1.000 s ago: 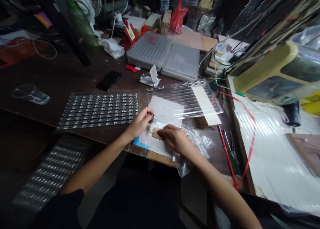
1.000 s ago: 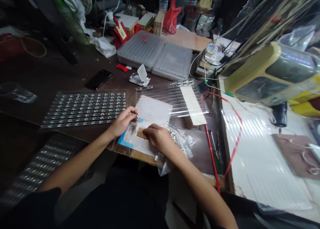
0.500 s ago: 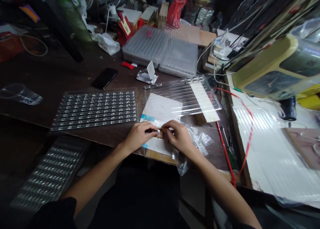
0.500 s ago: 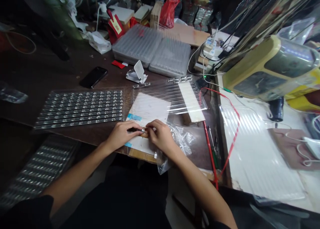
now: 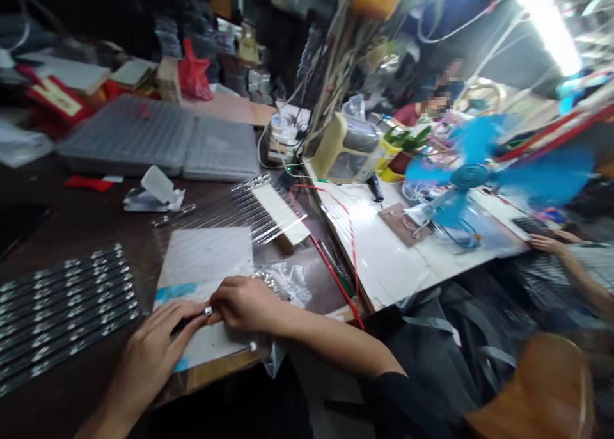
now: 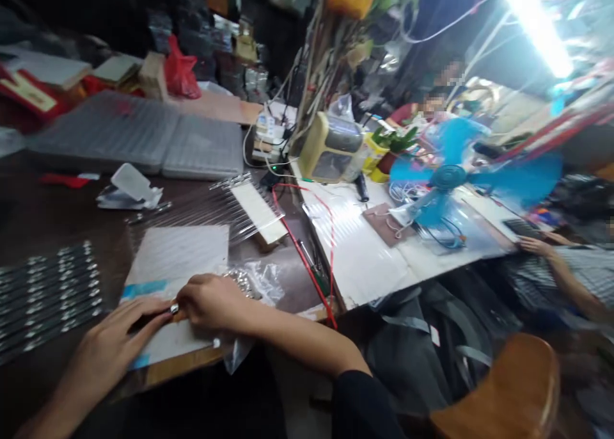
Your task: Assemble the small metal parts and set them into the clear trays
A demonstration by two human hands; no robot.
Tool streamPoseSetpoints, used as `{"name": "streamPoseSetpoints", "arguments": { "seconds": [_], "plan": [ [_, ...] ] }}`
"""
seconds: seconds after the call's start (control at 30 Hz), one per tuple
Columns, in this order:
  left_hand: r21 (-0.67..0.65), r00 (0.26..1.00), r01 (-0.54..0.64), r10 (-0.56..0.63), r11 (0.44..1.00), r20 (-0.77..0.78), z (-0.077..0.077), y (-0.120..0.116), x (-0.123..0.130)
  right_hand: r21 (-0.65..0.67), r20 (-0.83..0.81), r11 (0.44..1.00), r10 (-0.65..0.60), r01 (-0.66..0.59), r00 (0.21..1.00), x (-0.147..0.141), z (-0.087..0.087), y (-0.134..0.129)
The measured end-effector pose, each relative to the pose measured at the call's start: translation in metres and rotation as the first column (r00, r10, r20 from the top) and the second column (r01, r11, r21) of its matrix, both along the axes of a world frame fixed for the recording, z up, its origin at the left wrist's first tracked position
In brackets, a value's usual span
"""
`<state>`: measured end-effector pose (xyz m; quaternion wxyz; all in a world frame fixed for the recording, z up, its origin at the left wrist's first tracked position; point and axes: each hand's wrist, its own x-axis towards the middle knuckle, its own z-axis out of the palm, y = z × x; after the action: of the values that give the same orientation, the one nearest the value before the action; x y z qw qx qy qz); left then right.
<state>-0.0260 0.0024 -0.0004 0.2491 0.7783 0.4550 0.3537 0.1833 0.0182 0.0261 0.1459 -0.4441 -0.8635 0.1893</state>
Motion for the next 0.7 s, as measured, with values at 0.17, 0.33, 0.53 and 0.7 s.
{"name": "streamPoseSetpoints", "arguments": {
  "seconds": [0.17,0.33,0.53,0.7],
  "plan": [
    [0.048,0.927,-0.370,0.365,0.928,0.081,0.008,-0.003,0.003,0.080,0.079,0.987,0.136,-0.142,0.988,0.000,0.000,-0.002],
    [0.085,0.939,-0.330,0.316,0.940,0.138,0.018,-0.002,0.013,0.231,0.329,0.922,0.226,-0.311,0.917,-0.003,-0.001,-0.007],
    [0.108,0.924,-0.373,0.359,0.921,0.133,0.023,0.001,0.017,0.176,0.341,0.930,0.251,-0.324,0.906,-0.003,0.011,-0.009],
    [0.096,0.941,-0.331,0.321,0.939,0.107,0.011,0.011,0.021,-0.018,0.289,0.991,0.130,-0.131,0.948,0.020,0.056,-0.014]
  ]
}}
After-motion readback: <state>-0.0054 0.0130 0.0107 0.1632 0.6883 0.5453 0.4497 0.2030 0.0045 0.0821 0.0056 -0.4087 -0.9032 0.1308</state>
